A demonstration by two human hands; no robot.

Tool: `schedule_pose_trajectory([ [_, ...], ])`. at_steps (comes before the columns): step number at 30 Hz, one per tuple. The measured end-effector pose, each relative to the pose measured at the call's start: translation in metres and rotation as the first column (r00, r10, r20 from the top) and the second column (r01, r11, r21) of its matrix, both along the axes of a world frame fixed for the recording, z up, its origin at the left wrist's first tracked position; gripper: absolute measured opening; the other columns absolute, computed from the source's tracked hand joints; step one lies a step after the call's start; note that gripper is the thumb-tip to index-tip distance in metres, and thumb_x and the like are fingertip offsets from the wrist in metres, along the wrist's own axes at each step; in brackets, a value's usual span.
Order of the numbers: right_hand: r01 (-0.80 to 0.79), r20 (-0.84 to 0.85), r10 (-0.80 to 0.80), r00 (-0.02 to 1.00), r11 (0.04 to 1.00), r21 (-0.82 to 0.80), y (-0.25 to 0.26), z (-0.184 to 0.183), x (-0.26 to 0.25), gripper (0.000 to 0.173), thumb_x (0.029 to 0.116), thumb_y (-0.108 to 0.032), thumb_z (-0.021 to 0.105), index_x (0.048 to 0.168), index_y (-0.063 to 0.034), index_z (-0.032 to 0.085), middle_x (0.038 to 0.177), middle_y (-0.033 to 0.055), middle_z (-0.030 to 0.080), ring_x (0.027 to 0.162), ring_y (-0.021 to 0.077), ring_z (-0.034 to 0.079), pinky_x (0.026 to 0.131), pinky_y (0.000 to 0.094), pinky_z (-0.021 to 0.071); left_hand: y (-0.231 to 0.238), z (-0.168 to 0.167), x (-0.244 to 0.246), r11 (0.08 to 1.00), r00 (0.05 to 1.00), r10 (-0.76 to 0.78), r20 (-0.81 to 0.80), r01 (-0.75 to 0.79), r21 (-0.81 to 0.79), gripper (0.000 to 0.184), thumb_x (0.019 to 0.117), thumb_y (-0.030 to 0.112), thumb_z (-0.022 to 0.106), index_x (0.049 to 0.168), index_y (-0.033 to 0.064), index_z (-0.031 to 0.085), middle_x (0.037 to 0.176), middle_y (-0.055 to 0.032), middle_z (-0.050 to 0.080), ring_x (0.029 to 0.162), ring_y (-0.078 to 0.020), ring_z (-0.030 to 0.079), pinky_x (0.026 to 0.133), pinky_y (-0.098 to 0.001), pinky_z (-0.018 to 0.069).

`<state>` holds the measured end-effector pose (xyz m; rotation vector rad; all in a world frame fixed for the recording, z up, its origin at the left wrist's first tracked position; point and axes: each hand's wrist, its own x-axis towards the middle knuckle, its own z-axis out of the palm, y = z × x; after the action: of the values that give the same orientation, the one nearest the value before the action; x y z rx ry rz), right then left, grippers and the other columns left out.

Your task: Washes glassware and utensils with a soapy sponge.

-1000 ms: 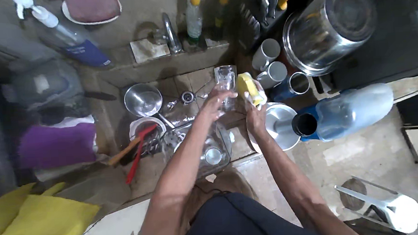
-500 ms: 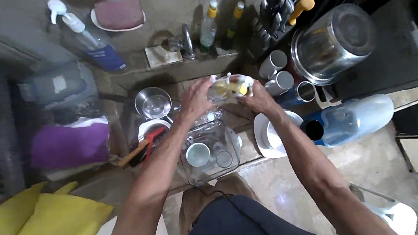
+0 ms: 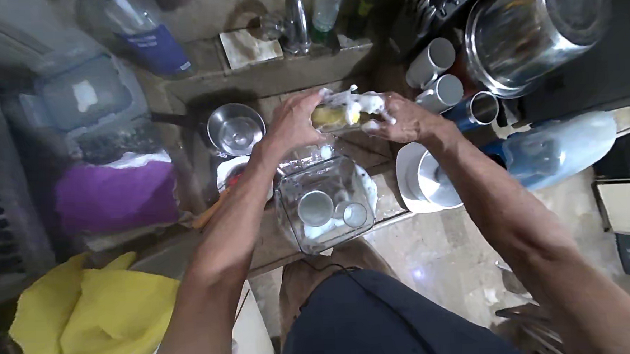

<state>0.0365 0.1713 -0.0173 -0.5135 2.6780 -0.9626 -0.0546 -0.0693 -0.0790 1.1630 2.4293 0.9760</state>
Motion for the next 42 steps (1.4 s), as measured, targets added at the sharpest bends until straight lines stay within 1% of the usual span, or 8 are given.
schedule_pose_trajectory([
  [7,0.417,0.551,-0.125,0.825,0.793,-0.444,-0.028,-0.024,0.016,0.031,0.1008,-0.018,0.044,0.124,-0.0028,0.058,0.096,0.0075,0.074,0.08,0.0149,0.073,0.072,0.0333,0.0628,-0.006,0.001,-0.004,0.996,0.993,-0.057,-0.101,0.049,-0.075,0.067,0.0697,0.03,0.089,0.131,0.0164,0.066,0.128,-0.0084,0.069,0.116,-0.031,0.066,0.096,-0.0592,0.053],
  [15,0.855,0.783,-0.399,0.476,0.417,-0.308,-0.067,-0.016,-0.008,0.035,0.0966,-0.013,0.067,0.128,-0.0097,0.053,0.092,0.0039,0.064,0.061,0.0085,0.057,0.05,0.0232,0.049,0.01,-0.012,0.027,0.943,0.883,0.31,-0.353,-0.333,-0.006,0.063,0.0754,0.012,0.083,0.135,0.0147,0.064,0.137,-0.0141,0.062,0.128,-0.0422,0.056,0.085,-0.0571,0.0568],
  [18,0.782,0.663,-0.466,0.586,0.541,-0.31,-0.044,-0.016,-0.005,0.047,0.0892,-0.012,0.078,0.128,-0.0041,0.053,0.092,0.0088,0.068,0.065,0.0141,0.065,0.058,0.0291,0.0572,0.013,0.006,0.018,0.972,0.963,0.18,-0.202,-0.206,-0.116,0.079,0.0732,0.017,0.087,0.146,0.014,0.055,0.142,-0.0164,0.058,0.127,-0.0406,0.058,0.094,-0.0597,0.0541],
  [23,0.228,0.096,-0.213,0.972,0.953,-0.199,0.014,-0.04,0.015,0.06,0.0822,-0.012,0.081,0.135,0.0087,0.059,0.133,0.0268,0.063,0.127,0.0346,0.059,0.112,0.0473,0.0446,0.027,0.038,0.001,0.969,0.931,0.029,0.365,0.063,-0.239,0.09,0.068,0.022,0.096,0.145,0.0041,0.052,0.13,-0.0208,0.065,0.122,-0.0327,0.063,0.108,-0.0531,0.0474],
  [29,0.595,0.635,-0.272,0.723,0.713,-0.372,0.003,-0.038,-0.004,0.044,0.0921,-0.013,0.075,0.131,-0.0039,0.057,0.109,0.0091,0.07,0.09,0.0149,0.07,0.079,0.0335,0.0617,0.055,0.01,0.026,0.914,0.928,0.197,-0.317,-0.291,-0.283,0.073,0.0726,0.025,0.088,0.139,0.0146,0.059,0.131,-0.0179,0.062,0.122,-0.0441,0.058,0.077,-0.063,0.0551],
  [32,0.662,0.672,-0.352,0.652,0.696,-0.278,0.011,-0.036,-0.004,0.06,0.0857,-0.01,0.08,0.138,-0.0063,0.051,0.114,0.0114,0.068,0.091,0.0177,0.069,0.079,0.0371,0.0605,0.055,0.014,0.023,0.927,0.968,0.168,-0.189,-0.22,-0.303,0.082,0.0718,0.031,0.089,0.143,0.011,0.054,0.134,-0.0198,0.061,0.12,-0.0431,0.061,0.085,-0.0652,0.0538],
  [37,0.239,0.083,-0.225,0.971,0.935,-0.263,0.031,-0.054,0.011,0.059,0.0807,-0.012,0.083,0.131,0.0084,0.061,0.13,0.0246,0.065,0.125,0.0302,0.061,0.113,0.0435,0.0449,0.046,0.027,0.004,0.974,0.893,0.079,0.442,0.025,-0.225,0.092,0.0675,0.022,0.096,0.146,0.007,0.05,0.131,-0.0187,0.064,0.121,-0.03,0.063,0.107,-0.0513,0.049],
  [42,0.459,0.556,-0.255,0.791,0.849,-0.263,0.007,-0.046,0.007,0.046,0.0931,-0.013,0.075,0.134,-0.0028,0.056,0.111,0.0126,0.072,0.089,0.0194,0.074,0.08,0.038,0.0645,0.054,0.006,0.022,0.931,0.978,0.08,-0.194,-0.143,-0.336,0.076,0.0675,0.023,0.09,0.137,0.0138,0.061,0.128,-0.0177,0.065,0.115,-0.043,0.063,0.081,-0.0648,0.0545],
])
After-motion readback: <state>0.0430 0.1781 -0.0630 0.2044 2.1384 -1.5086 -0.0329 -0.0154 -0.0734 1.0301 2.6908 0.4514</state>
